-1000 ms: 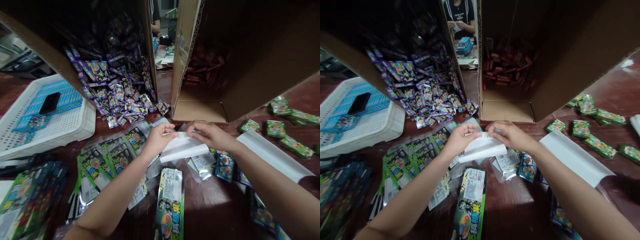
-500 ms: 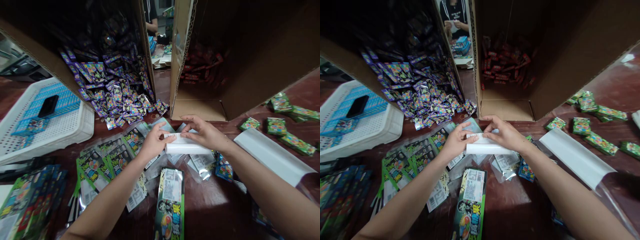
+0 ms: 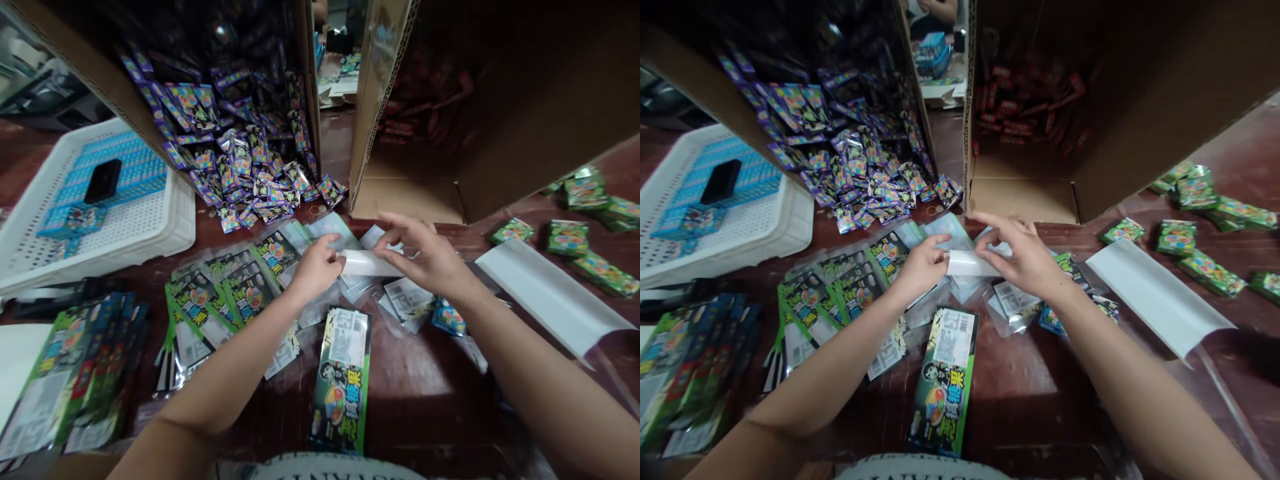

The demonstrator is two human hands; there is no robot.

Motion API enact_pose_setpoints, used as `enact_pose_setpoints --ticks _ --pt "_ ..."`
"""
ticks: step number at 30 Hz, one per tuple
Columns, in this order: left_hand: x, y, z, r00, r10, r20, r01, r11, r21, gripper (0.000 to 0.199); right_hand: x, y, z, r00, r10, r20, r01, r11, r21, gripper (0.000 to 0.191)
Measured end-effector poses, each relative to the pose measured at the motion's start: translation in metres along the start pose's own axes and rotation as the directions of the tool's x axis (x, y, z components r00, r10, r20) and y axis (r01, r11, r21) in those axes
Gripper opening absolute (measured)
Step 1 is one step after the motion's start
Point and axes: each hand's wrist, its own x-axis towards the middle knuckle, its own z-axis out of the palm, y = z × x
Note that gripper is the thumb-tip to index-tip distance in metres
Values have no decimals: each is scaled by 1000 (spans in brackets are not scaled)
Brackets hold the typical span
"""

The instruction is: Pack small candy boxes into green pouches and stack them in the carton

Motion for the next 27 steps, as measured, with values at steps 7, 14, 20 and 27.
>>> enact_pose_setpoints --ticks 7,14,20,27 --pt "-77 5 -15 863 497 -88 -405 786 468 16 -37 -40 -4 938 327 -116 -226 829 511 51" --pt "-85 -4 -9 959 243 145 -281 885 371 16 -39 -52 2 923 383 -45 -273 731 626 52" --pt "-82 13 -23 920 -136 366 185 978 -100 16 -41 -59 -1 920 359 155 -370 668 646 58" --pt "-95 15 -33 905 -58 421 112 988 -106 15 -58 -65 12 881 322 347 -473 631 615 54"
